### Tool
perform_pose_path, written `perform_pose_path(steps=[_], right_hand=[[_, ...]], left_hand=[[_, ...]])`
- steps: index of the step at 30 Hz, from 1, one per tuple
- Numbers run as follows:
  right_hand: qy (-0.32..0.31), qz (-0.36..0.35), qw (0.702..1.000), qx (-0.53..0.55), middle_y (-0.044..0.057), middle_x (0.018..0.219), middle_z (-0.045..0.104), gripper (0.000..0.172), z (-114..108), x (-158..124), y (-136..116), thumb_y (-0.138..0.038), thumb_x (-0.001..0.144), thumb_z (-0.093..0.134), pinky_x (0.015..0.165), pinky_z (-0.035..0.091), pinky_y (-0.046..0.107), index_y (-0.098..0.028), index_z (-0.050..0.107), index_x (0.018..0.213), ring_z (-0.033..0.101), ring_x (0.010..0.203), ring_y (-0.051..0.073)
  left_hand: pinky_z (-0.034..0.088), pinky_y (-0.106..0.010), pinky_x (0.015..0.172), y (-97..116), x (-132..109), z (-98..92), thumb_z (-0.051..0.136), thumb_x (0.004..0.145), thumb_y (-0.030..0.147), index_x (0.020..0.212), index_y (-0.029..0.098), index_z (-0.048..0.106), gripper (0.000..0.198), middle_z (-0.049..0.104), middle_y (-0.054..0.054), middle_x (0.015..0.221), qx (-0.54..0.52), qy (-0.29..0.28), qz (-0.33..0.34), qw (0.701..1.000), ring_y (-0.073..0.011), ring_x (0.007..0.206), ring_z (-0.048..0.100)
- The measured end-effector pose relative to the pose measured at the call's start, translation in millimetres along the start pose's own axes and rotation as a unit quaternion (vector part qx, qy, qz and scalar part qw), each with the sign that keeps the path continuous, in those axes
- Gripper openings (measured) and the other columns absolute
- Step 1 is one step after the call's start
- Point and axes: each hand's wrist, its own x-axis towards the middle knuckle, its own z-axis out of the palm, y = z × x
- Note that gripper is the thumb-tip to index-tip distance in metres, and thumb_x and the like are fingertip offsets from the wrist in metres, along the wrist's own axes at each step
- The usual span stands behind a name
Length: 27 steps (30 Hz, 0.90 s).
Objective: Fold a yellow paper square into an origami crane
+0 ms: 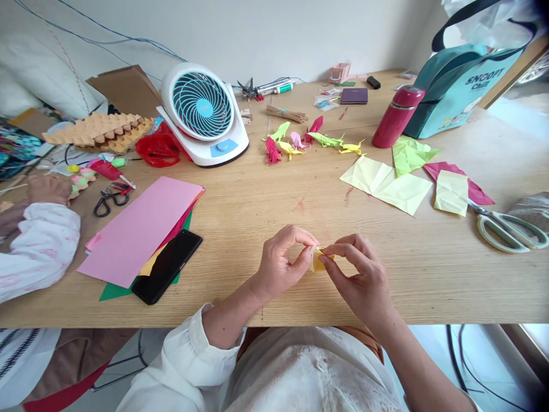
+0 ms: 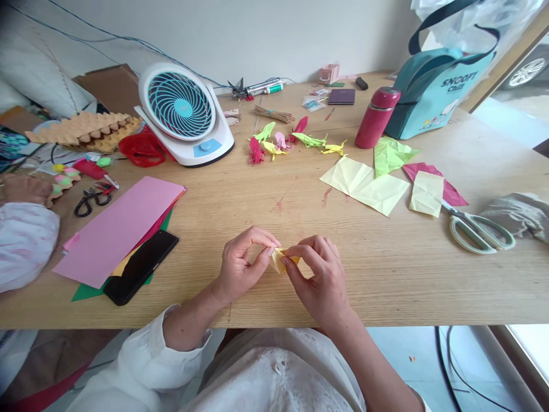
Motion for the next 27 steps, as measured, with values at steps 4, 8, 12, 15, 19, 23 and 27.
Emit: perform_pose_path(steps=[4, 8, 12, 15, 19, 23, 27], right_hand=[[-0.007, 0.000, 1.000, -0.012, 0.003, 0.086, 0.063, 0.007, 0.6, -0.2, 0.7, -0.019, 0.092, 0.063, 0.070, 0.043, 0.037, -0.025, 0.065, 0.092, 0.058, 0.079, 0.018], [-0.009, -0.018, 0.999, -0.048, 0.003, 0.087, 0.066, 0.008, 0.6, 0.5, 1.2, -0.019, 0.093, 0.063, 0.073, 0.043, 0.038, -0.026, 0.066, 0.095, 0.059, 0.080, 0.019], [-0.003, -0.030, 0.998, -0.063, 0.002, 0.085, 0.066, 0.010, 0.9, 1.4, 1.5, -0.018, 0.092, 0.063, 0.072, 0.042, 0.038, -0.026, 0.067, 0.095, 0.057, 0.078, 0.019], [-0.006, -0.031, 0.997, -0.065, 0.003, 0.086, 0.064, 0.008, 0.7, 1.9, 1.6, -0.017, 0.092, 0.063, 0.072, 0.041, 0.037, -0.025, 0.066, 0.093, 0.055, 0.078, 0.018], [-0.019, -0.031, 0.997, -0.071, 0.003, 0.087, 0.062, 0.005, -0.2, 1.9, 2.4, -0.019, 0.092, 0.064, 0.072, 0.040, 0.037, -0.024, 0.066, 0.093, 0.053, 0.079, 0.019], [-0.026, -0.036, 0.995, -0.086, 0.003, 0.086, 0.059, 0.006, -0.5, 1.4, 4.0, -0.019, 0.092, 0.064, 0.071, 0.038, 0.037, -0.024, 0.067, 0.093, 0.051, 0.078, 0.018], [-0.030, -0.043, 0.995, -0.090, 0.003, 0.086, 0.059, 0.004, -1.4, 1.3, 5.5, -0.020, 0.092, 0.065, 0.072, 0.038, 0.037, -0.023, 0.067, 0.090, 0.052, 0.078, 0.018]], left_hand=[[0.056, -0.030, 0.080, -0.5, -0.5, 0.9, 0.057, 0.090, 0.011, 0.087, 0.019, 0.061, 0.009, 0.071, -0.004, 0.087, 0.005, 0.005, 0.006, 1.000, -0.0155, 0.085, 0.069], [0.055, -0.028, 0.079, -1.0, -0.4, 0.6, 0.058, 0.089, 0.010, 0.088, 0.020, 0.062, 0.010, 0.070, -0.003, 0.088, 0.016, 0.013, 0.017, 1.000, -0.0147, 0.084, 0.069], [0.055, -0.028, 0.080, -1.5, -0.1, 0.1, 0.058, 0.088, 0.008, 0.090, 0.019, 0.062, 0.012, 0.070, -0.002, 0.088, 0.021, 0.014, 0.021, 0.999, -0.0141, 0.085, 0.069], [0.055, -0.027, 0.080, -1.7, -0.3, 0.2, 0.059, 0.088, 0.008, 0.089, 0.019, 0.061, 0.012, 0.069, -0.002, 0.087, 0.018, 0.012, 0.019, 1.000, -0.0137, 0.085, 0.068], [0.054, -0.028, 0.079, -1.4, -0.9, 0.1, 0.058, 0.089, 0.009, 0.089, 0.019, 0.061, 0.010, 0.069, -0.002, 0.087, 0.021, 0.010, 0.013, 1.000, -0.0137, 0.084, 0.068], [0.054, -0.027, 0.079, -1.4, -1.5, -0.1, 0.058, 0.089, 0.009, 0.089, 0.019, 0.061, 0.010, 0.069, -0.002, 0.087, 0.025, 0.007, 0.013, 1.000, -0.0136, 0.084, 0.068], [0.054, -0.027, 0.080, -1.9, -1.1, -0.1, 0.058, 0.089, 0.007, 0.090, 0.019, 0.061, 0.012, 0.069, -0.002, 0.088, 0.026, 0.006, 0.016, 1.000, -0.0135, 0.085, 0.068]])
